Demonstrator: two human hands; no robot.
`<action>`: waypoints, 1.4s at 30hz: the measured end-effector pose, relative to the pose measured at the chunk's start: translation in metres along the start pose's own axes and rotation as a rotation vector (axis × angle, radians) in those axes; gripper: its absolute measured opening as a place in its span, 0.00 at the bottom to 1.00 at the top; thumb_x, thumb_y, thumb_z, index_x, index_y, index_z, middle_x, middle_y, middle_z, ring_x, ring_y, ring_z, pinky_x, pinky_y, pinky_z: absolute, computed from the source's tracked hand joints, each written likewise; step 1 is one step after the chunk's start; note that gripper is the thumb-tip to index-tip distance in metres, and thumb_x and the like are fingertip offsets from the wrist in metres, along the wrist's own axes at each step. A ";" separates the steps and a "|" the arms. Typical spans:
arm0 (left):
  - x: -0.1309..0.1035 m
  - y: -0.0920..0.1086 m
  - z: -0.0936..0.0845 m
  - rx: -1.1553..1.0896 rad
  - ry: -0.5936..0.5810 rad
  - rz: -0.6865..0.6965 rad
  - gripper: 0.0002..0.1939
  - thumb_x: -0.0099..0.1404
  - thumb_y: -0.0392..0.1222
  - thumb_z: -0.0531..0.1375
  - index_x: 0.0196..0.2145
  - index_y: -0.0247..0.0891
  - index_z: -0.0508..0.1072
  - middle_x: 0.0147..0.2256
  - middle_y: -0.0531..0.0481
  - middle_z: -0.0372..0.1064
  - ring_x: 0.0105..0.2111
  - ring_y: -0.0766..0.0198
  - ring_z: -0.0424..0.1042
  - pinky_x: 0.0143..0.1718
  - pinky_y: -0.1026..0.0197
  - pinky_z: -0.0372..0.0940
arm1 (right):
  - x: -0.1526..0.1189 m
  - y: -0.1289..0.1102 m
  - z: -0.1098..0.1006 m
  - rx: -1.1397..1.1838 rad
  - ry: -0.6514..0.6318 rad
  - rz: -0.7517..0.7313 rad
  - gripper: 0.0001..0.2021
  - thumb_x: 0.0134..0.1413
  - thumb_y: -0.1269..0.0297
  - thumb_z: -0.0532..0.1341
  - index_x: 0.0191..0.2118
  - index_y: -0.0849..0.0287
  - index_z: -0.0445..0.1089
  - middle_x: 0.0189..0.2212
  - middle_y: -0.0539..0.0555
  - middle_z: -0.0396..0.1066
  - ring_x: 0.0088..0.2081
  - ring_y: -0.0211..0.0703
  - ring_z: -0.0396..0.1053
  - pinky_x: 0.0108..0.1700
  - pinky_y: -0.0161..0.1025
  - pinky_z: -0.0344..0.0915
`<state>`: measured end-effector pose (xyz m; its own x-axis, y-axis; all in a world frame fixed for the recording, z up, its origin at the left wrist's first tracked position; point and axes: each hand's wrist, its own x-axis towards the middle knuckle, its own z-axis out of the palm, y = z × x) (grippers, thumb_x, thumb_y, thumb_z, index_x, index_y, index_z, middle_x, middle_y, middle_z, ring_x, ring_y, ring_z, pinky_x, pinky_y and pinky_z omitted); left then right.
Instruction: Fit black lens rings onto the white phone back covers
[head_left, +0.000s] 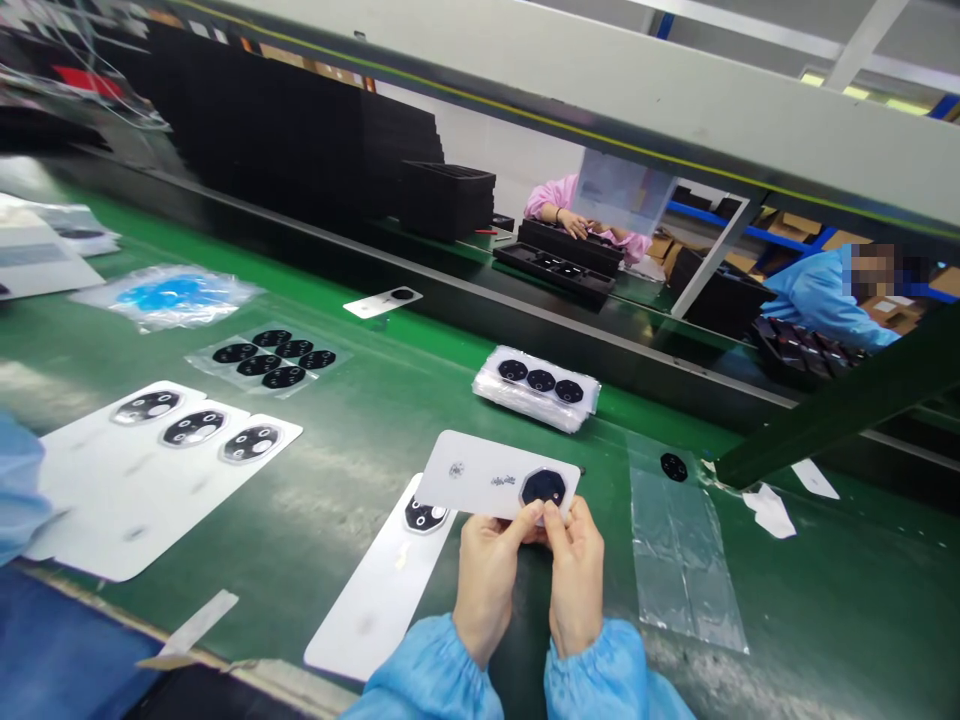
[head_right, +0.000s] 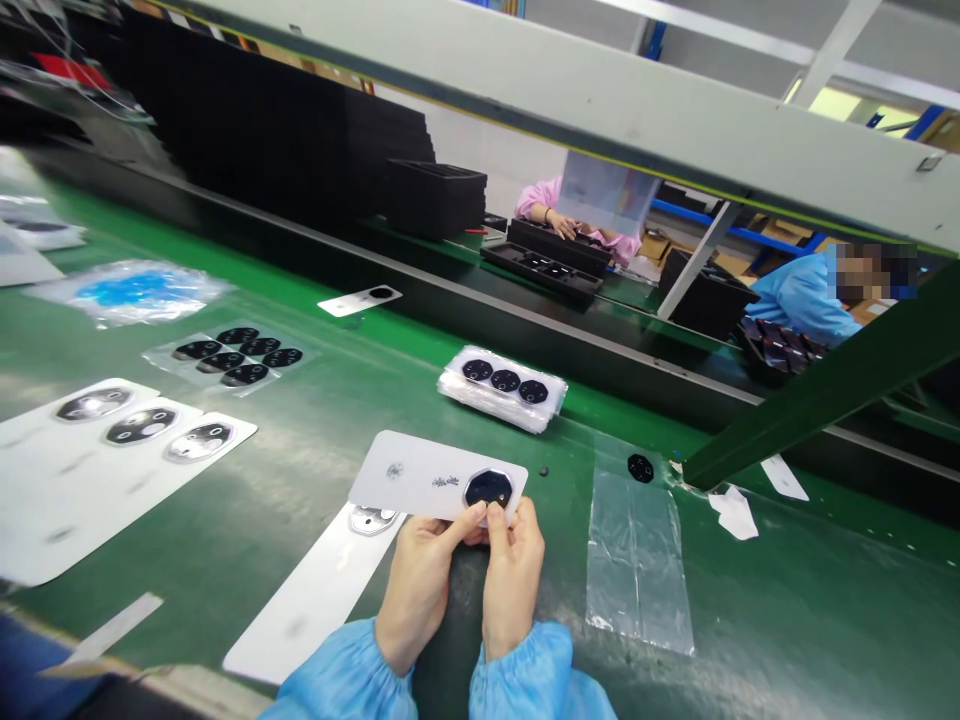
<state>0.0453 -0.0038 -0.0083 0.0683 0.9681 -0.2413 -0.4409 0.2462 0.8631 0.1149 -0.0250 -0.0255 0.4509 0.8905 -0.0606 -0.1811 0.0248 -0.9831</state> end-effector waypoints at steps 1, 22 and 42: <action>0.001 0.000 0.000 -0.002 0.003 0.000 0.10 0.49 0.43 0.67 0.27 0.33 0.76 0.26 0.48 0.76 0.31 0.57 0.75 0.33 0.61 0.68 | 0.001 -0.001 0.001 0.020 0.003 0.015 0.13 0.52 0.52 0.61 0.34 0.58 0.65 0.27 0.49 0.71 0.31 0.41 0.70 0.32 0.35 0.66; -0.004 0.007 -0.015 -0.024 -0.053 -0.107 0.19 0.53 0.51 0.65 0.36 0.32 0.77 0.39 0.42 0.76 0.46 0.49 0.70 0.52 0.51 0.61 | -0.002 -0.022 -0.008 0.051 -0.143 0.163 0.17 0.50 0.51 0.63 0.38 0.61 0.68 0.32 0.54 0.74 0.30 0.43 0.72 0.33 0.40 0.70; -0.003 0.039 -0.033 0.251 -0.515 -0.190 0.20 0.57 0.51 0.63 0.44 0.38 0.72 0.41 0.46 0.74 0.41 0.57 0.72 0.41 0.62 0.66 | 0.032 -0.068 -0.060 -0.443 -0.416 -0.041 0.19 0.55 0.51 0.57 0.46 0.58 0.70 0.25 0.50 0.68 0.22 0.33 0.61 0.22 0.30 0.60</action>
<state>-0.0013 0.0012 0.0117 0.5777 0.7888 -0.2098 -0.1582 0.3604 0.9193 0.1939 -0.0249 0.0294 0.0538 0.9979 -0.0361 0.2500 -0.0485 -0.9670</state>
